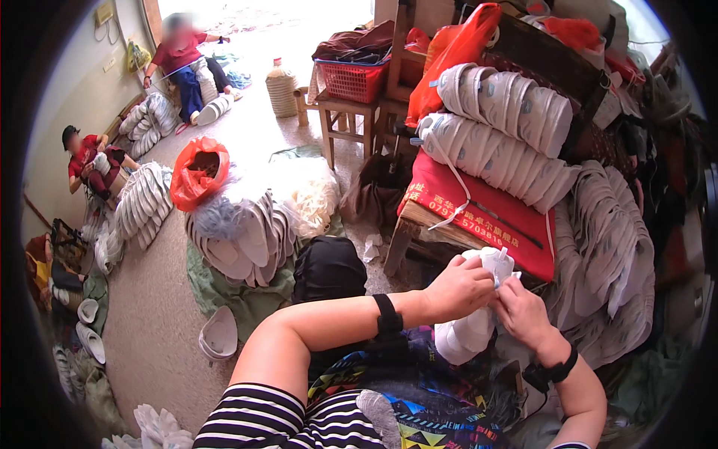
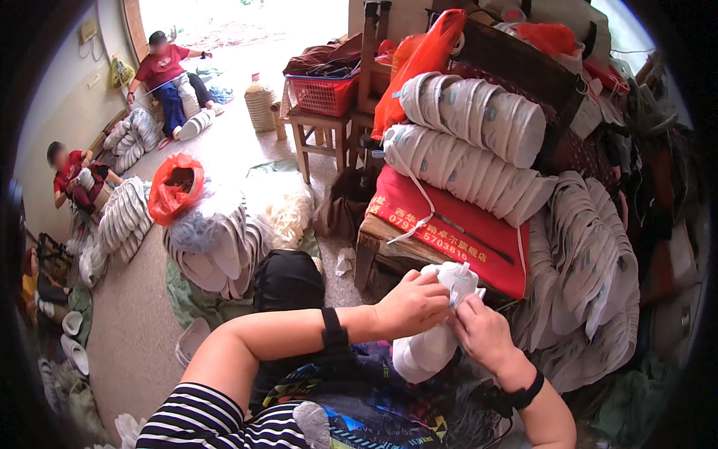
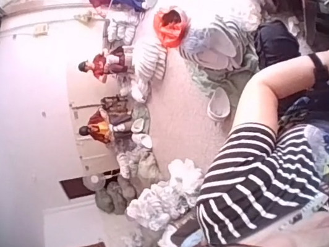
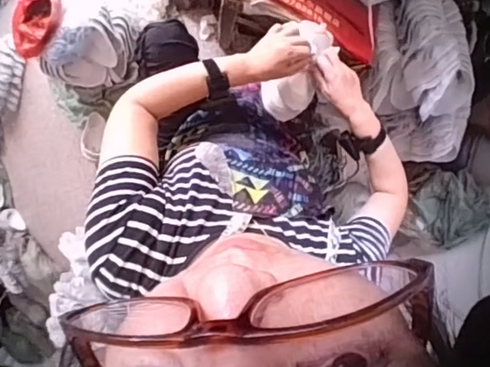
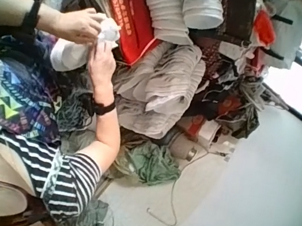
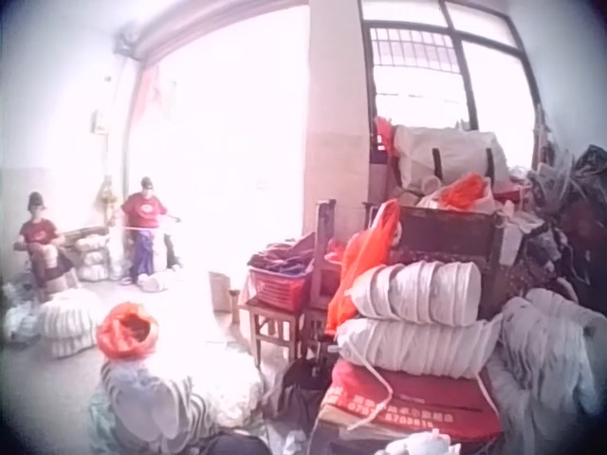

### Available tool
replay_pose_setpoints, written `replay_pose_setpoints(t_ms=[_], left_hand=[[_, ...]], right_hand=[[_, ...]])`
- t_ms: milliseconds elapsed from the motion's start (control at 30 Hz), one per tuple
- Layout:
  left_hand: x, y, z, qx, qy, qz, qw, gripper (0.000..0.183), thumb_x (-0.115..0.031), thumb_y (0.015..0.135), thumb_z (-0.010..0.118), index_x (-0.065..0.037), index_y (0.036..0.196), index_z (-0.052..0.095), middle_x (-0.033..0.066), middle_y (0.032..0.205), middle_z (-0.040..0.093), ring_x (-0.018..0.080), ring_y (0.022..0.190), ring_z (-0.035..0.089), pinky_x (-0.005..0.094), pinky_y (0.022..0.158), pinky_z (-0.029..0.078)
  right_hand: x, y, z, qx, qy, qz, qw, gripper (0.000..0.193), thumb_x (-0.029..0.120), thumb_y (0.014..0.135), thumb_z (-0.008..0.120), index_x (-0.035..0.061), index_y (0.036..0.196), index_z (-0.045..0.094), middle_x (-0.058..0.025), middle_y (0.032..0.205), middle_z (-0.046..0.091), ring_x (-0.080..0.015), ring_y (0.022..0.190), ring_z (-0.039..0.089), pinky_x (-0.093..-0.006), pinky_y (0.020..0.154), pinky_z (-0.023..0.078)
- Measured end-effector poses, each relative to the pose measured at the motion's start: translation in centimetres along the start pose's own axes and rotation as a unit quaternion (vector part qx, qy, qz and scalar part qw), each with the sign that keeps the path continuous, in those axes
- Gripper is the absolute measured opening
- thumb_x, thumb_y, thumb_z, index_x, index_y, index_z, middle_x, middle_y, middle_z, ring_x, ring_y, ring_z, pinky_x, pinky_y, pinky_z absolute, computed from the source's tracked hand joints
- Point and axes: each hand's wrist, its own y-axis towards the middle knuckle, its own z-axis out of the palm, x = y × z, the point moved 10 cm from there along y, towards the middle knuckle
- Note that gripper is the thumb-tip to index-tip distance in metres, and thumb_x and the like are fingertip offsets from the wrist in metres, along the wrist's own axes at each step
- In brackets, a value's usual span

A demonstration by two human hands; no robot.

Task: Insert and arrange laces through the eyelets of a new white athletic shoe.

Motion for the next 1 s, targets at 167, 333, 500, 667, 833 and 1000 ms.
replay_pose_setpoints(t_ms=[167,333,500,667,833,1000], left_hand=[[-0.7,-0.3,0.7,-0.017,-0.025,0.05,0.998,0.009,-0.023,0.081,0.065,-0.017,0.078,0.059,-0.0052,0.08,0.055,0.0201,0.092,0.051,0.0384,0.079,0.039],[-0.9,-0.7,2.0,0.027,0.058,0.074,0.995,0.004,-0.025,0.079,0.062,-0.021,0.079,0.061,-0.0069,0.083,0.056,0.0178,0.096,0.049,0.0365,0.081,0.038],[-0.2,-0.5,2.4,0.06,0.044,0.057,0.996,0.004,-0.025,0.079,0.061,-0.021,0.079,0.061,-0.0063,0.083,0.056,0.0188,0.097,0.048,0.0375,0.082,0.037],[0.3,-0.5,2.5,0.049,0.018,0.031,0.998,0.008,-0.026,0.082,0.061,-0.019,0.08,0.062,-0.0048,0.086,0.059,0.0204,0.099,0.049,0.0391,0.081,0.037],[0.8,-1.1,2.3,0.013,-0.011,0.022,1.0,0.007,-0.025,0.081,0.063,-0.018,0.079,0.062,-0.0049,0.083,0.058,0.02,0.096,0.05,0.0398,0.081,0.038],[1.2,-1.8,1.5,-0.032,-0.061,0.03,0.997,0.011,-0.026,0.083,0.064,-0.016,0.079,0.063,-0.0059,0.085,0.06,0.0188,0.093,0.05,0.0395,0.08,0.038]], right_hand=[[-0.9,-0.6,-0.2,0.096,0.155,0.008,0.983,0.025,0.015,0.077,0.074,0.0049,0.095,0.06,-0.0096,0.105,0.055,-0.0304,0.085,0.063,-0.0377,0.073,0.053],[-1.4,0.1,0.7,0.146,0.145,0.029,0.978,0.034,0.012,0.068,0.079,0.004,0.095,0.06,-0.0108,0.099,0.054,-0.0294,0.088,0.06,-0.0355,0.074,0.05],[-0.5,0.3,0.6,0.073,0.09,-0.01,0.993,0.033,0.012,0.065,0.08,0.0044,0.089,0.058,-0.01,0.096,0.055,-0.0302,0.085,0.06,-0.0372,0.072,0.05],[-1.6,-0.4,0.6,0.033,0.124,0.042,0.991,0.031,0.013,0.064,0.079,0.0037,0.086,0.059,-0.0103,0.094,0.057,-0.0306,0.084,0.061,-0.0383,0.07,0.05],[-3.0,0.0,0.9,0.039,0.181,0.107,0.977,0.016,0.015,0.08,0.07,0.0017,0.083,0.061,-0.0113,0.091,0.058,-0.0294,0.083,0.061,-0.0368,0.071,0.049],[-2.6,-0.1,1.8,0.046,0.124,0.121,0.984,0.014,0.015,0.084,0.067,0.0007,0.083,0.065,-0.0109,0.088,0.056,-0.0268,0.079,0.06,-0.0345,0.07,0.048]])
